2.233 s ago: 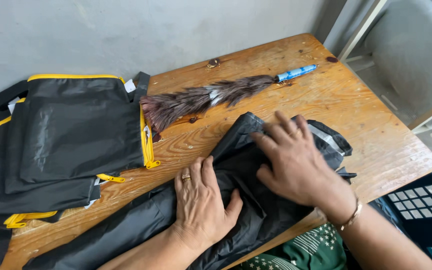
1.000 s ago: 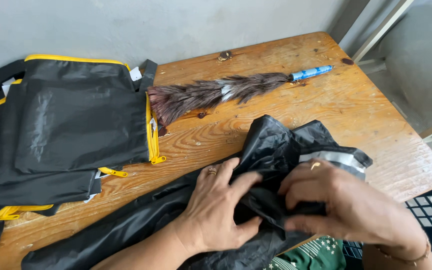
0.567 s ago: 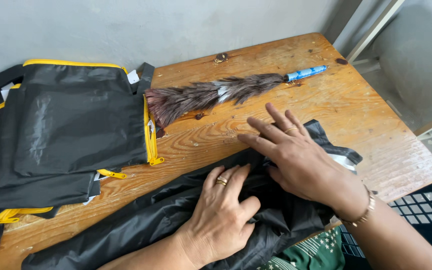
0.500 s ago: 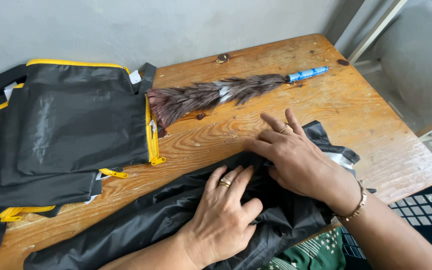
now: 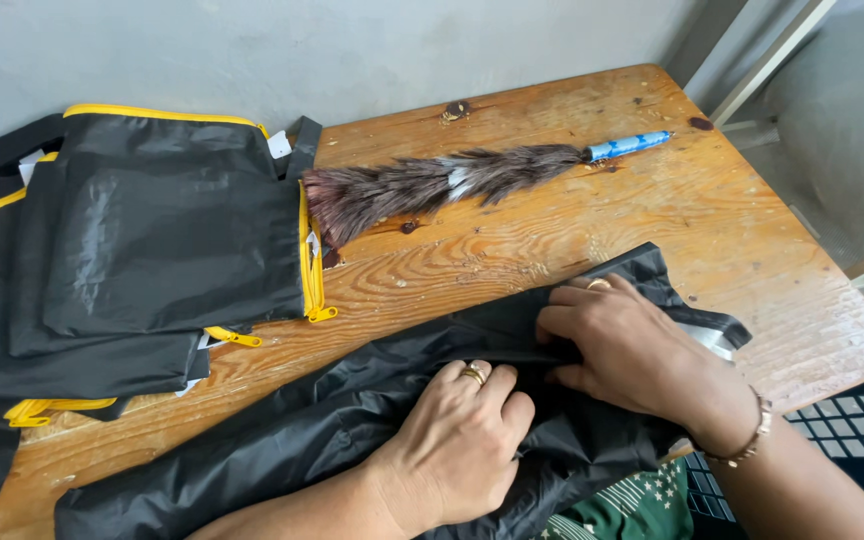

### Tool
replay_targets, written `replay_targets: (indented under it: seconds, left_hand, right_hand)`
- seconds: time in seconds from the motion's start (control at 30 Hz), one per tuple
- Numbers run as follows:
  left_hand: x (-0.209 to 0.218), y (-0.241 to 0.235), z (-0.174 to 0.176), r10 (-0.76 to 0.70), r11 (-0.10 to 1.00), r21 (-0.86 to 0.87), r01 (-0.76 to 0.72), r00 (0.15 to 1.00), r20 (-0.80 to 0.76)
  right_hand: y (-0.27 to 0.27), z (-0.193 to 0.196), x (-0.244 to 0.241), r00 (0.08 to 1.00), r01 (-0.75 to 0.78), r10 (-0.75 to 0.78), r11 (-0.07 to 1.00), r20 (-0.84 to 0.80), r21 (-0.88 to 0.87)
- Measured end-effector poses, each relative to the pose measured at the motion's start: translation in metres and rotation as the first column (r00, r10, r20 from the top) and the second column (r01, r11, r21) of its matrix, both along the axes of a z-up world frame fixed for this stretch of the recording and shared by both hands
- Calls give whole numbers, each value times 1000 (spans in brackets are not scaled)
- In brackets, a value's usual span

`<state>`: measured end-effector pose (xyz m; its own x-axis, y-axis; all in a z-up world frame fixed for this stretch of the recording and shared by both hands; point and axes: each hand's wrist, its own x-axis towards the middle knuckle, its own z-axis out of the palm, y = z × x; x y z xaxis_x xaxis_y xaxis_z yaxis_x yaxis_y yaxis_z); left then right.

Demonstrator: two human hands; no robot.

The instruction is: The person folds a black plastic bag on a wooden table. They repeatedly fold the bag in half lengthwise, smooth it out, and then fold it into a smaller, compact square shape.

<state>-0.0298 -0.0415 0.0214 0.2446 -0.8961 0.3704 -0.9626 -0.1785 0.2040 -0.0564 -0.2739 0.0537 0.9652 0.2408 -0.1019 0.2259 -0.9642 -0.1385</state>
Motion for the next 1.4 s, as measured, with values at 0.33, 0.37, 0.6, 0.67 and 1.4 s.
replay_targets:
  seconds: [0.33,0.37,0.6,0.67,1.4]
  left_hand:
    - [-8,0,-2,45,993,111,-41,999,-29]
    - [-9,0,-3,77,988,137,-74,997,-19]
    - [-4,-2,-1,121,974,193,-115,993,-15]
    - [-6,-1,-1,110,981,163,-104,994,-25]
    - [-40,-1,-20,121,988,-129,-82,936,331]
  right_hand:
    - [8,-20,13,988,-45,49,998,147,-31]
    - [6,-23,15,977,-56,60,998,206,-25]
    - [16,-17,21,963,-59,91,989,253,-134]
    - [15,-19,20,963,-70,102,989,251,-131]
    - [29,22,-12,918,-51,60,998,392,-34]
